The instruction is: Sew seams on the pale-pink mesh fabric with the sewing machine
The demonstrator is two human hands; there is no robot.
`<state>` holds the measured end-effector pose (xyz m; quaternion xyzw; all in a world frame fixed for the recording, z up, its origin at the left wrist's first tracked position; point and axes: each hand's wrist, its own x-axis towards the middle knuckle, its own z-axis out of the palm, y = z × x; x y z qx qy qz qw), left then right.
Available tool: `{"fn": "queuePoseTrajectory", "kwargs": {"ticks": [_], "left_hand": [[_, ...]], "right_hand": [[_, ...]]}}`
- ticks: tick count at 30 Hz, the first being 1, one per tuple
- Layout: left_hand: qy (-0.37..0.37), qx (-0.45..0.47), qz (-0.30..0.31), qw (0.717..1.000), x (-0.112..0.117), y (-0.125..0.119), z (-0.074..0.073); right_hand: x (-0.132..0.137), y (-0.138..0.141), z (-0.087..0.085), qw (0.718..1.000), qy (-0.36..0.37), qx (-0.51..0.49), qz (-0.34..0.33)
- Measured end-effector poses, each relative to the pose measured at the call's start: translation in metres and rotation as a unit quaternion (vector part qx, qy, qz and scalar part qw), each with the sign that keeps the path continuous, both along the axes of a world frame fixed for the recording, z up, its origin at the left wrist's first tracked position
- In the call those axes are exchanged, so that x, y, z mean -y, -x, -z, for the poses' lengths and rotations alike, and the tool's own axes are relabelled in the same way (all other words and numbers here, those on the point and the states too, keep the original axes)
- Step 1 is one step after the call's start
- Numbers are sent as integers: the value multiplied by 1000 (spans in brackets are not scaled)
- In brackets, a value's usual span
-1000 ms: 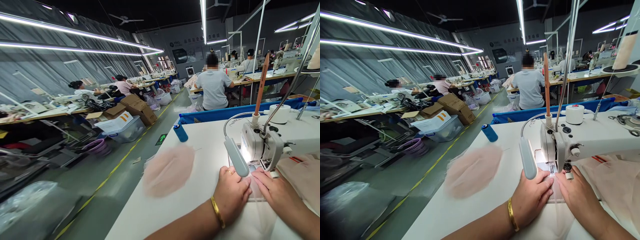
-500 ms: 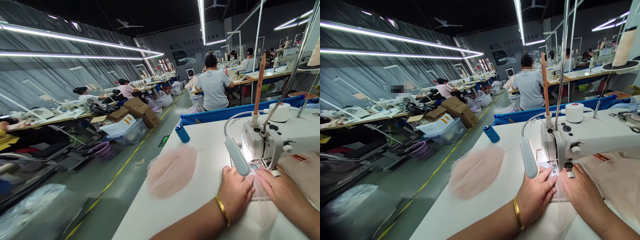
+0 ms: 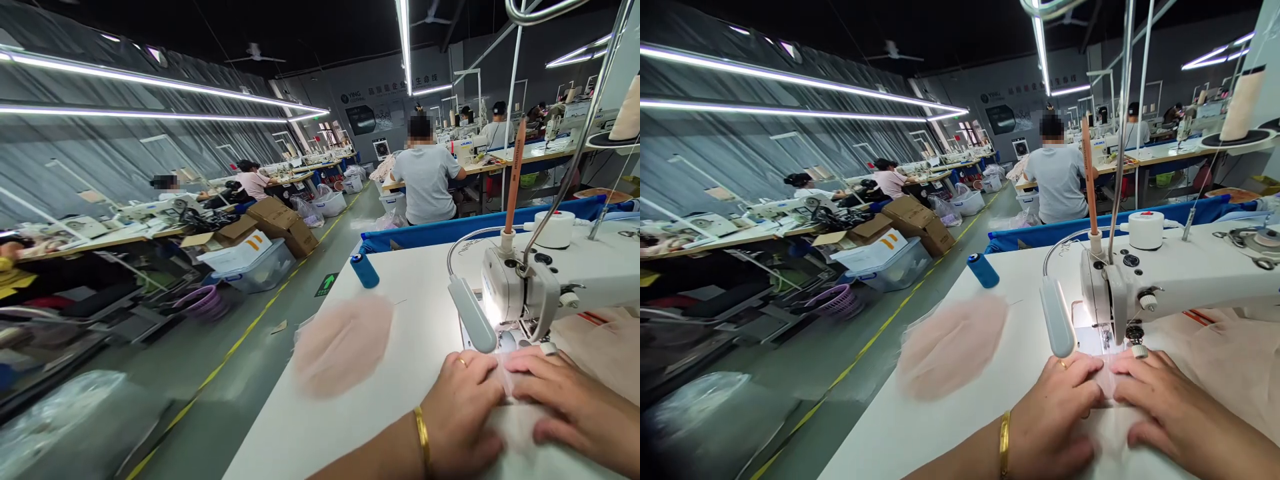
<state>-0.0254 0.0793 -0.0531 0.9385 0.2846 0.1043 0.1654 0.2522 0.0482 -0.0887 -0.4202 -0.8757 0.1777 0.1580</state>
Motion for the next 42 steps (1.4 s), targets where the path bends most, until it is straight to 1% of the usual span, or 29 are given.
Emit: {"fn": "queuePoseTrajectory", "kwargs": {"ticks": [1,3,5,7,10,13,16,19,22,23,26,28,32,36,39,42], "left_hand": [[13,22,-18,999,-1,-3,3],[36,70,-61,995,-5,-12,9],[49,120,-91,987,-12,-20,12],[57,160,-95,981,-18,-27,13],[44,167,-96,980,-24,-32,16],[10,137,-99,986,-29,-33,20],[0,126,-89,988,-32,-34,22],[-7,129,-82,988,-34,-35,21],[-12,134,-76,988,-32,-35,20],[-16,135,-70,988,-30,-33,20],[-43,128,-31,990,-21,-28,21],[-74,116,-9,990,-13,-25,22],[-130,99,-18,986,-1,-20,22],[-150,95,-20,984,-2,-20,23],[-152,94,-23,984,-6,-21,26],[-158,101,-27,982,-10,-22,28]], "right_hand": [[0,2,-3,1000,9,-8,2],[-1,8,-7,999,12,-33,27],[-2,13,-9,995,9,-73,72],[-3,17,-10,984,9,-126,126],[-5,21,-13,964,21,-188,185],[-7,25,-15,956,22,-214,200],[-8,28,-15,953,20,-229,198],[-7,27,-15,952,24,-233,198],[-3,23,-16,960,29,-213,181],[-2,21,-15,967,25,-197,162],[2,15,-14,989,-14,-125,71],[5,12,-12,996,-42,-74,23],[7,10,-11,998,-54,-28,-11],[5,11,-12,996,-85,-25,-13],[2,10,-9,993,-118,-21,4],[0,8,-3,989,-142,-20,30]]}}
